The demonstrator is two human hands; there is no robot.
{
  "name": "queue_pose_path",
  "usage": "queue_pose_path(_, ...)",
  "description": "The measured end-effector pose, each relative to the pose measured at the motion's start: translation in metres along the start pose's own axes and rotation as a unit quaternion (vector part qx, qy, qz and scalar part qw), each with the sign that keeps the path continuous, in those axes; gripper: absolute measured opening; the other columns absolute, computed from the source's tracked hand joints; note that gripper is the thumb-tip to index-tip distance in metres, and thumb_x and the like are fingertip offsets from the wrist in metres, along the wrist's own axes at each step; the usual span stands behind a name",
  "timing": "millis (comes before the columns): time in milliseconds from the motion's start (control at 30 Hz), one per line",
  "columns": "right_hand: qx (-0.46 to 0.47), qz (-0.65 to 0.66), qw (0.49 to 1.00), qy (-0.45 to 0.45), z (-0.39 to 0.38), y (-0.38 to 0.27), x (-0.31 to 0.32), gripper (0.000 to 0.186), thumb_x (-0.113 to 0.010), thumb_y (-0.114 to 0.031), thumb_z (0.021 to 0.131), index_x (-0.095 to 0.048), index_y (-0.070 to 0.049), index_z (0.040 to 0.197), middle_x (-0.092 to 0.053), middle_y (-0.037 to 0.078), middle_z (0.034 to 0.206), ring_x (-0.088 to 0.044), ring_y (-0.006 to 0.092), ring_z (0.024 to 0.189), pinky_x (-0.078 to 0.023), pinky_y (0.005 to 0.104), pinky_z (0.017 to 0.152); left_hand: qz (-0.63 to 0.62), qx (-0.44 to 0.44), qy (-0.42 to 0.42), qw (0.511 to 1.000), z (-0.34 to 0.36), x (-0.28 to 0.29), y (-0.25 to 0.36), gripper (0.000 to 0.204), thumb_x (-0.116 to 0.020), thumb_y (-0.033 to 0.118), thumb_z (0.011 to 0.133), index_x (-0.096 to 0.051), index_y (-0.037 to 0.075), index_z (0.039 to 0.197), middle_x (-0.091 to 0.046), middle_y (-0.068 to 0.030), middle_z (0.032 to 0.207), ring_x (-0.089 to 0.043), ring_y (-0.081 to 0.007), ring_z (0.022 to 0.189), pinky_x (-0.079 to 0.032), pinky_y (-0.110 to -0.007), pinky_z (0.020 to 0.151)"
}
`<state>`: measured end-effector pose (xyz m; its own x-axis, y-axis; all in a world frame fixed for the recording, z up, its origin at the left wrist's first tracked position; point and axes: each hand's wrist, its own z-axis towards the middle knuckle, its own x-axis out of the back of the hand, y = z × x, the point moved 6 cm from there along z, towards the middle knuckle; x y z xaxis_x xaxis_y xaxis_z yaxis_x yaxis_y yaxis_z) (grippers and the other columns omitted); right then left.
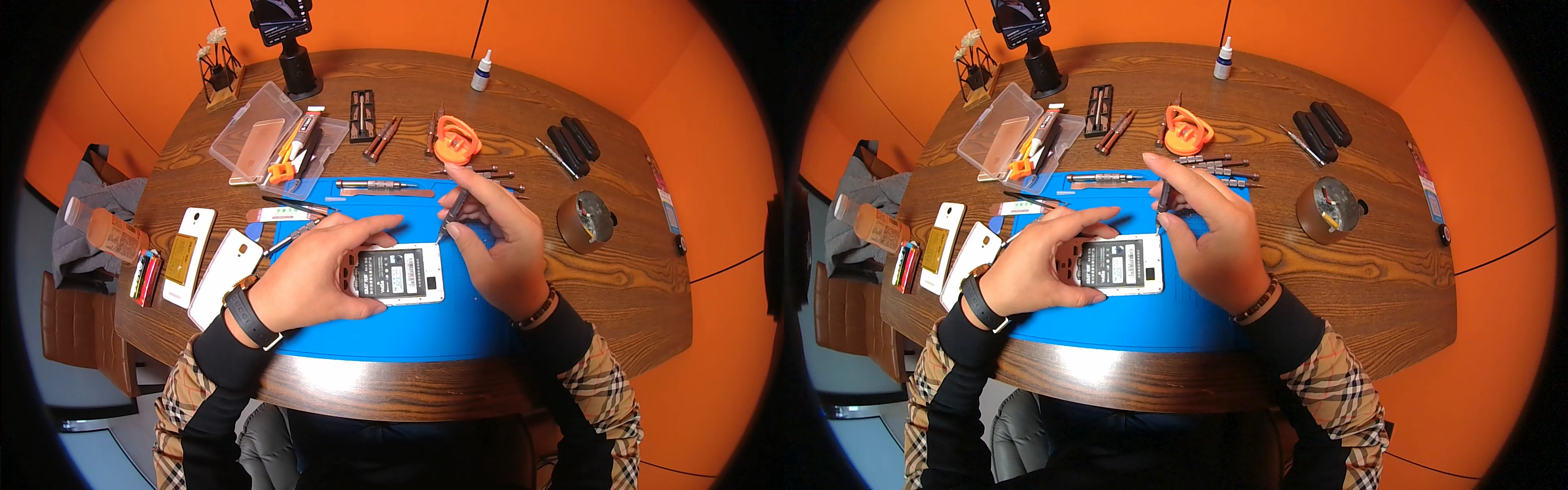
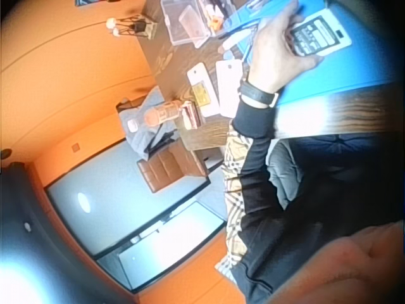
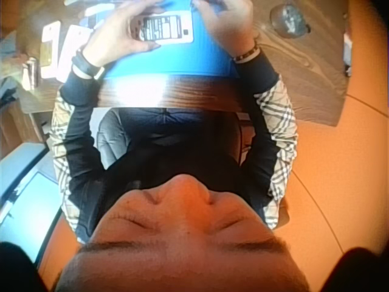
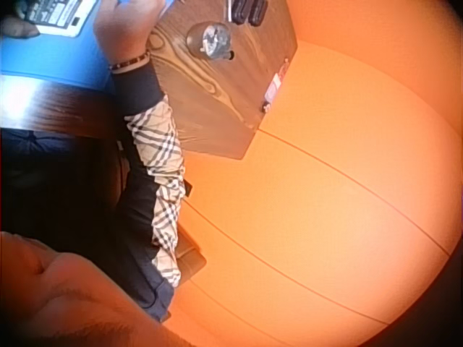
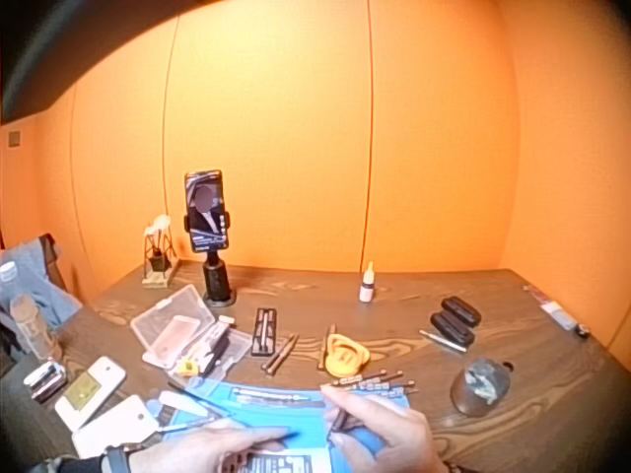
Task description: The person uses a screwdriver to remove screws from the back of a white smartphone placed on a blue mat. They then use a metal prying tool to separate the back cover from the phone body. The person continues to unscrew internal components and manipulate the phone's internals.
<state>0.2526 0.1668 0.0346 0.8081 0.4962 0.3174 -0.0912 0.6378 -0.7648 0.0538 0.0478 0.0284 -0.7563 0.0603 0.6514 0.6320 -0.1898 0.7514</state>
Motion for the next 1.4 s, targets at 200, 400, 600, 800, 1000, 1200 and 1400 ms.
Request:
queue_pose_path(200, 0.024, -0.031, 0.999, -0.011, -0.001, -0.001, -0.003, 0.07, -0.075, 0.015, 0.09, -0.068, -0.006, 0.156, -0.079, 0.016, 0.121, -0.079, 0.0234, 0.109, -0.064, 0.0344, 0.095, 0.001, 0.004, -0.001, 1.0, 0.0, 0.001, 0.001, 0.104, -0.102, 0.01, 0.071, -0.058, 0.006, 0.165, -0.079, -0.0114, 0.139, -0.062, -0.0257, 0.12, -0.051, -0.037, 0.112)
queue_pose_path(400, -0.023, 0.007, 1.0, -0.02, -0.002, 0.003, -0.002, 0.07, -0.069, 0.019, 0.096, -0.059, -0.002, 0.162, -0.075, 0.016, 0.131, -0.079, 0.0208, 0.115, -0.063, 0.0321, 0.103, 0.008, -0.002, -0.002, 1.0, 0.0, 0.001, 0.002, 0.104, -0.102, 0.01, 0.071, -0.058, 0.006, 0.165, -0.079, -0.011, 0.14, -0.062, -0.0252, 0.12, -0.05, -0.037, 0.112)
queue_pose_path(600, -0.029, 0.035, 0.999, 0.011, -0.003, -0.001, 0.001, 0.071, -0.068, 0.019, 0.1, -0.05, 0.004, 0.166, -0.072, 0.015, 0.131, -0.077, 0.02, 0.117, -0.064, 0.0316, 0.104, 0.003, 0.001, -0.004, 1.0, 0.0, 0.001, 0.001, 0.103, -0.102, 0.01, 0.072, -0.058, 0.007, 0.165, -0.079, -0.0113, 0.141, -0.063, -0.0253, 0.122, -0.049, -0.037, 0.113)
queue_pose_path(800, -0.077, 0.174, 0.976, 0.103, 0.001, 0.005, 0.009, 0.072, -0.073, 0.015, 0.101, -0.044, 0.008, 0.167, -0.073, 0.016, 0.125, -0.076, 0.02, 0.114, -0.067, 0.0324, 0.099, 0.013, 0.003, -0.007, 1.0, -0.001, 0.001, 0.002, 0.103, -0.102, 0.009, 0.072, -0.058, 0.007, 0.165, -0.078, -0.0113, 0.14, -0.064, -0.0253, 0.123, -0.05, -0.037, 0.114)
queue_pose_path(1000, -0.097, 0.211, 0.964, 0.126, 0.002, 0.011, 0.014, 0.071, -0.075, 0.012, 0.102, -0.044, 0.009, 0.166, -0.073, 0.015, 0.124, -0.074, 0.0175, 0.112, -0.066, 0.0313, 0.098, 0.008, -0.003, -0.004, 1.0, 0.0, 0.0, 0.001, 0.103, -0.101, 0.007, 0.071, -0.058, 0.007, 0.165, -0.077, -0.0112, 0.14, -0.065, -0.0262, 0.123, -0.051, -0.038, 0.113)
queue_pose_path(1200, -0.09, 0.197, 0.969, 0.123, 0.001, 0.01, 0.014, 0.07, -0.074, 0.011, 0.103, -0.044, 0.008, 0.166, -0.074, 0.014, 0.122, -0.076, 0.017, 0.11, -0.065, 0.0308, 0.099, 0.022, -0.007, -0.002, 1.0, -0.001, 0.0, 0.002, 0.104, -0.101, 0.007, 0.071, -0.058, 0.007, 0.165, -0.077, -0.0112, 0.14, -0.065, -0.027, 0.122, -0.052, -0.038, 0.113)
queue_pose_path(1400, -0.083, 0.191, 0.97, 0.125, 0.002, 0.006, 0.014, 0.07, -0.075, 0.01, 0.102, -0.045, 0.009, 0.166, -0.074, 0.014, 0.12, -0.074, 0.0156, 0.109, -0.065, 0.0295, 0.096, 0.031, -0.013, 0.009, 0.999, -0.001, -0.001, 0.003, 0.104, -0.1, 0.007, 0.071, -0.058, 0.009, 0.166, -0.077, -0.0112, 0.139, -0.064, -0.0283, 0.122, -0.052, -0.039, 0.113)
